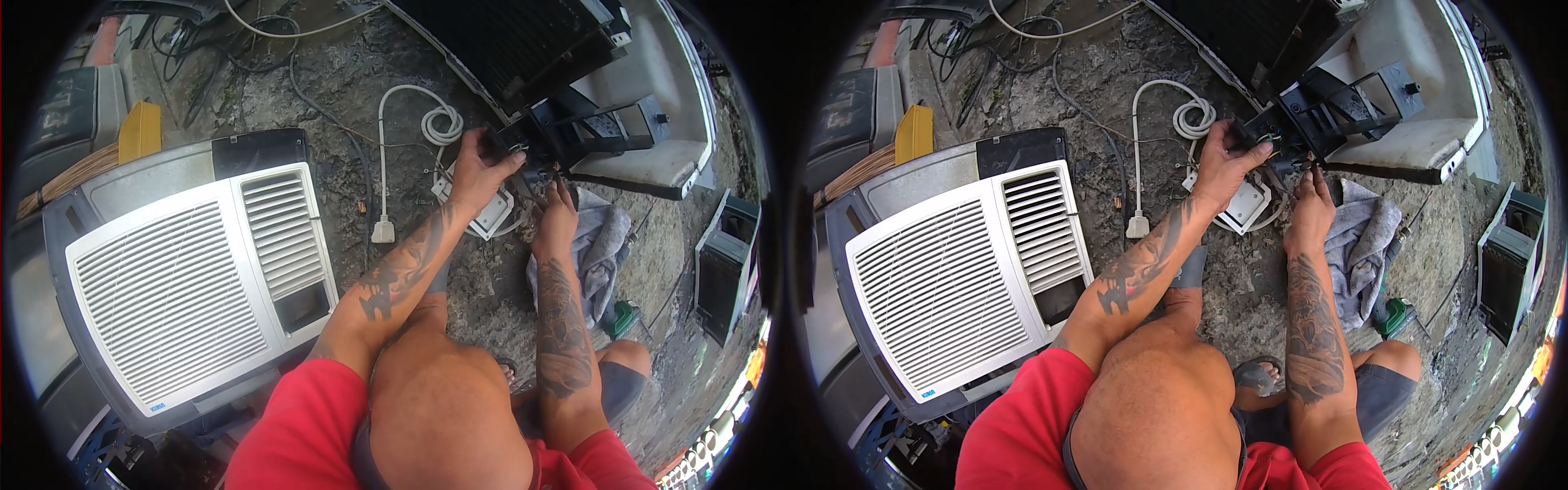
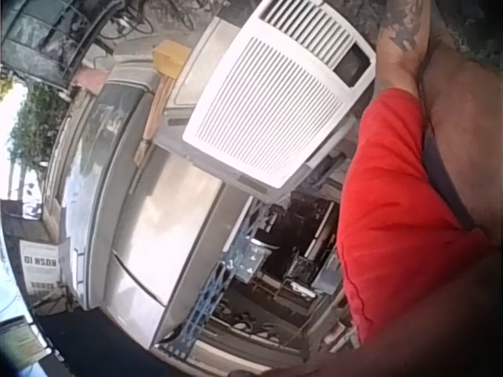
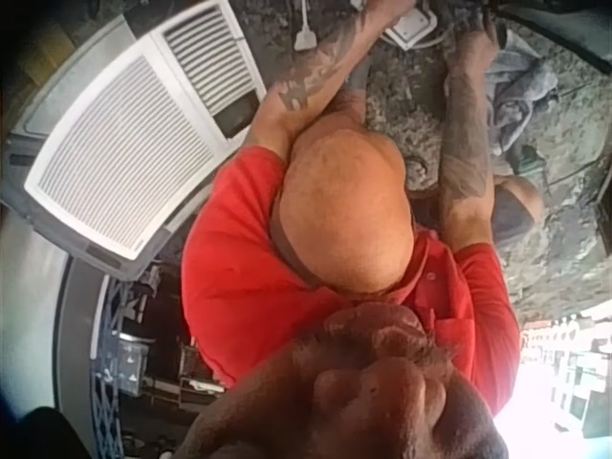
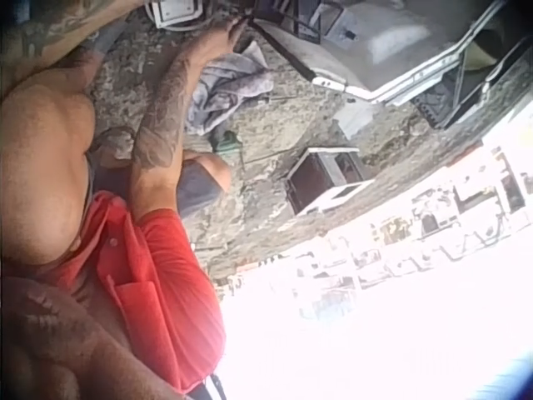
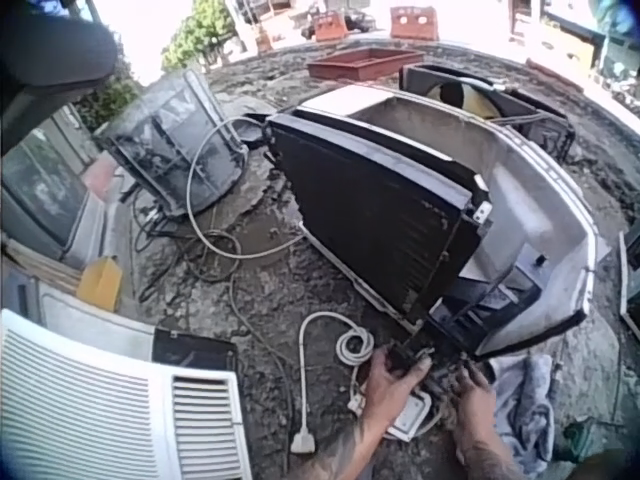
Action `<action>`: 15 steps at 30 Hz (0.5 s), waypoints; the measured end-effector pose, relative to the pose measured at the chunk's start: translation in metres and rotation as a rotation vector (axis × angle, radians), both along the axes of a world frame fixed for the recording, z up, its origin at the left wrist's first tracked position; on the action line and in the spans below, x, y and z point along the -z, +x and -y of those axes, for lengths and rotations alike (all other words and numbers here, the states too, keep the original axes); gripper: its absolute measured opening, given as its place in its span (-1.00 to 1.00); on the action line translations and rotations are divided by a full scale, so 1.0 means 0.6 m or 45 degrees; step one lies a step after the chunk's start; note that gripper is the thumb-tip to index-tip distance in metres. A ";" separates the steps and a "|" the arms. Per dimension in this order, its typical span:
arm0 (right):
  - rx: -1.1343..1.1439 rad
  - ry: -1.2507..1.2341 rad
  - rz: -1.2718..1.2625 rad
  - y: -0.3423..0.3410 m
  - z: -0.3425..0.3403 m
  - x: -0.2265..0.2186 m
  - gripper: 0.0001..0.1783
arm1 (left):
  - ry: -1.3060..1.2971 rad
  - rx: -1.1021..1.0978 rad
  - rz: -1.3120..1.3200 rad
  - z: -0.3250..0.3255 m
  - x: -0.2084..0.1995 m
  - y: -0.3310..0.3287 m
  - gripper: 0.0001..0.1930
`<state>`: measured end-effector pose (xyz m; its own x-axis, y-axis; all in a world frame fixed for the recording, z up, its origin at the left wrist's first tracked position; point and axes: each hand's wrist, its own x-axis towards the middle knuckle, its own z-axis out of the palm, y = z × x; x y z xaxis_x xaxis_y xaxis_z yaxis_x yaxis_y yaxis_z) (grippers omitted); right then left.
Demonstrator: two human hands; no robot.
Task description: Repairing an air conditioning unit by adjusting wires and using a drill to secure components.
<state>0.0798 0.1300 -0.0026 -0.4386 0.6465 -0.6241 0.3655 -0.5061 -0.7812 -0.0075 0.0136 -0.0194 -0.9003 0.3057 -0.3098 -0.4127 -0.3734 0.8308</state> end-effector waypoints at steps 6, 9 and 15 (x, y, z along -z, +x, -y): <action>-0.593 1.132 0.119 0.016 -0.056 -0.089 -0.61 | -0.295 0.186 -0.130 0.026 0.006 -0.032 -0.25; -1.095 1.881 0.216 0.004 -0.129 -0.068 -0.75 | -0.306 0.194 -0.177 0.033 0.017 -0.034 -0.21; -1.112 1.946 0.146 0.003 -0.167 -0.039 -0.76 | -1.018 0.042 -1.030 0.036 -0.049 -0.111 -0.24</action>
<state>0.0813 0.2303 0.0209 -0.9453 0.2498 0.2100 0.1869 0.9419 -0.2791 -0.0739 -0.0080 0.0102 -0.9199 0.3090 0.2417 0.3531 0.3841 0.8531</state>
